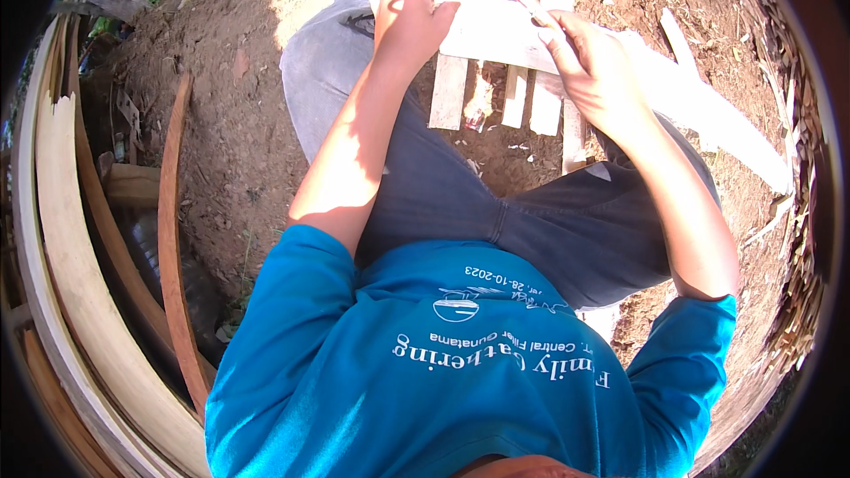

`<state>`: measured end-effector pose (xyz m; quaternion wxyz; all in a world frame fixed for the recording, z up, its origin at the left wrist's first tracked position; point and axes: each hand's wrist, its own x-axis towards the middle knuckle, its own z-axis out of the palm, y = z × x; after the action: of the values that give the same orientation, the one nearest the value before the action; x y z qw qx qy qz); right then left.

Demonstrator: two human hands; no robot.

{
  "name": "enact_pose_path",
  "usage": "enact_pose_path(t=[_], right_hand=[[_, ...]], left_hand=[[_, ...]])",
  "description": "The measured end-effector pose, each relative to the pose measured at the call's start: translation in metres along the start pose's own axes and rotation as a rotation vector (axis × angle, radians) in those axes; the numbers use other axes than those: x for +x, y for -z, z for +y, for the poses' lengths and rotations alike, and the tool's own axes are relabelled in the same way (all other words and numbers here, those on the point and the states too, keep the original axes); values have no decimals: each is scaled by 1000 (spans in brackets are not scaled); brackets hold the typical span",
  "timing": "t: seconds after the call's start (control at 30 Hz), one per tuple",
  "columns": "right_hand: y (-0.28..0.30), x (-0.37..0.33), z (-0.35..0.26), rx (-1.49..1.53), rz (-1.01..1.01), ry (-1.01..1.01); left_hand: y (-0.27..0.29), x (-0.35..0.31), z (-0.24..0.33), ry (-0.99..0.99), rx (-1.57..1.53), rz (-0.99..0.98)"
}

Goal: The person constructs a wooden structure by hammering nails into boards on a small frame while sitting outdoors.

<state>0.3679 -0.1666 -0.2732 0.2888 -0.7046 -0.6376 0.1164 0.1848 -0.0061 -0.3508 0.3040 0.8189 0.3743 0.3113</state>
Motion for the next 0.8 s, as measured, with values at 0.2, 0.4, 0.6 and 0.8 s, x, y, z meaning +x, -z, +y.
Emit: enact_pose_path(t=[0.2,0.4,0.6,0.8], right_hand=[[-1,-4,-12,-21,-74,-77],[8,-1,-33,131,70,-57],[-1,-1,-15,38,-67,-88],[-3,-5,-7,3,-66,-65]], left_hand=[[-1,0,-7,-56,69,7],[-2,0,-5,246,241,-205],[-10,-1,-21,-48,110,15],[-13,1,-19,-26,200,-30]])
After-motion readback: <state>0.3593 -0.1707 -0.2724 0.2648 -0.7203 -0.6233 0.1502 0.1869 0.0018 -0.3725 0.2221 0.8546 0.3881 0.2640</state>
